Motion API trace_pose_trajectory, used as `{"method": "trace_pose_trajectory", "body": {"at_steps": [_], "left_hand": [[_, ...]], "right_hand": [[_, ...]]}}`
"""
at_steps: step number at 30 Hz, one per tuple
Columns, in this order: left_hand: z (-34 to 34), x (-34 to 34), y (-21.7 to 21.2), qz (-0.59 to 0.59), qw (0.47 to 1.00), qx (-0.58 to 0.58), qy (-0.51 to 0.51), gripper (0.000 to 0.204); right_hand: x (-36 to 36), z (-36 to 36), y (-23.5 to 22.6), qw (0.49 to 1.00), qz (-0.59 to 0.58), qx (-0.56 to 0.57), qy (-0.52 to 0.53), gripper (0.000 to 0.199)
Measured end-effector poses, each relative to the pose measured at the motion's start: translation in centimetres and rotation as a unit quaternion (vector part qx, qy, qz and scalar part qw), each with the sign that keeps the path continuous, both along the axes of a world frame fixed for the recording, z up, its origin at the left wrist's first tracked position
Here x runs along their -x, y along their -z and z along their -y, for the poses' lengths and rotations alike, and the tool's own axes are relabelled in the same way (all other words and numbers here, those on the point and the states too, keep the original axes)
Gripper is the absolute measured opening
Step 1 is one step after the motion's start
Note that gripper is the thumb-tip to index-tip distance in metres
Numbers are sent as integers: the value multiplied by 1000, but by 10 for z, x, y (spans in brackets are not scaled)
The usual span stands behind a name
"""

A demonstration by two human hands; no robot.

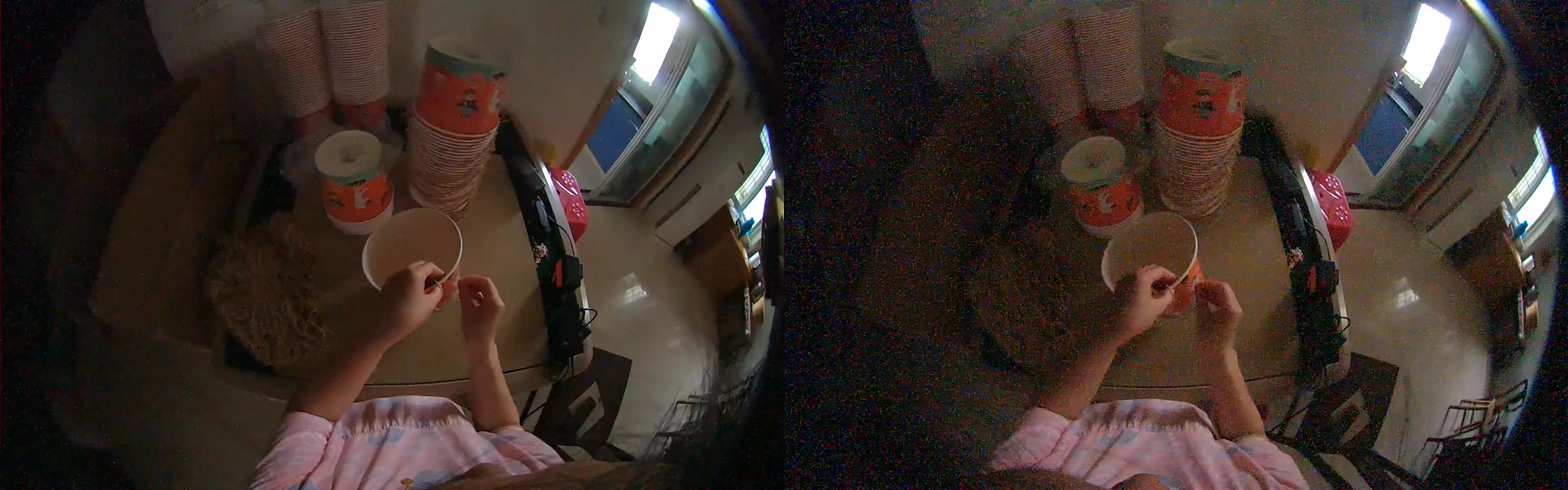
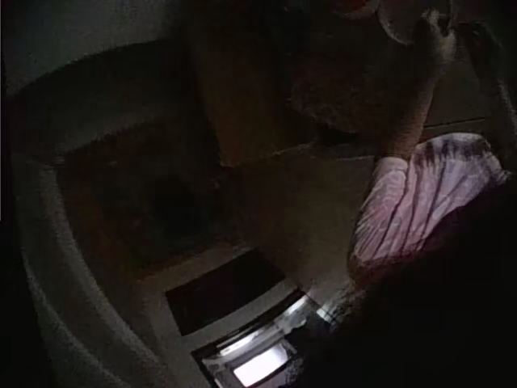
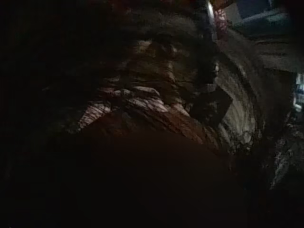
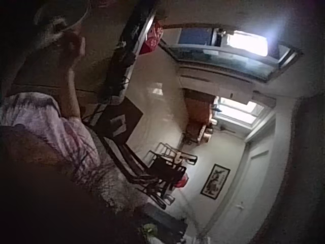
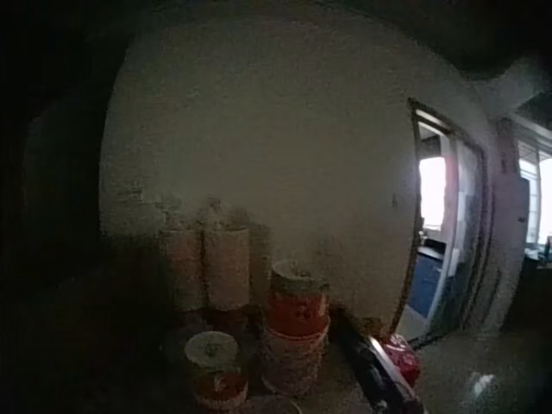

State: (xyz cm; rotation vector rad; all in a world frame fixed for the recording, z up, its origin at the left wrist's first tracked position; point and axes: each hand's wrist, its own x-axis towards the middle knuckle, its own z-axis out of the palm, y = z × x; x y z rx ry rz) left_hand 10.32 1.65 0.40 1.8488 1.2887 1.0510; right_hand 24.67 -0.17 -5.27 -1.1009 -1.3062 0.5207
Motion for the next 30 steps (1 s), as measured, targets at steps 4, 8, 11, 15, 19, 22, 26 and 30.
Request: {"method": "trace_pose_trajectory", "body": {"at_steps": [4, 8, 11, 15, 19, 22, 26, 30], "left_hand": [[0, 5, 1, -23, 1000, 1, 3, 15], [1, 5, -3, -22, 1000, 11, 12, 17], [4, 4, -7, -25, 999, 42, 21, 18], [7, 2, -9, -23, 999, 17, 24, 18], [7, 3, -6, -46, 999, 18, 17, 21], [10, 1, -7, -26, 1000, 9, -3, 24], [12, -4, -7, 11, 997, -76, 7, 23], [12, 1, -6, 19, 996, -53, 65, 24]], "right_hand": [[-7, 4, -6, 994, -40, 98, 5, 10], [-6, 10, -4, 986, -75, 137, -65, 11], [0, 13, -18, 985, -67, 138, -76, 10], [0, 14, -22, 988, -36, 128, -72, 8], [-2, 14, -26, 982, -107, 118, -106, 8], [-9, 17, -33, 944, -236, 156, -170, 6], [-14, 16, -28, 926, -252, 218, -178, 6], [-11, 16, -23, 939, -196, 235, -160, 7]]}}
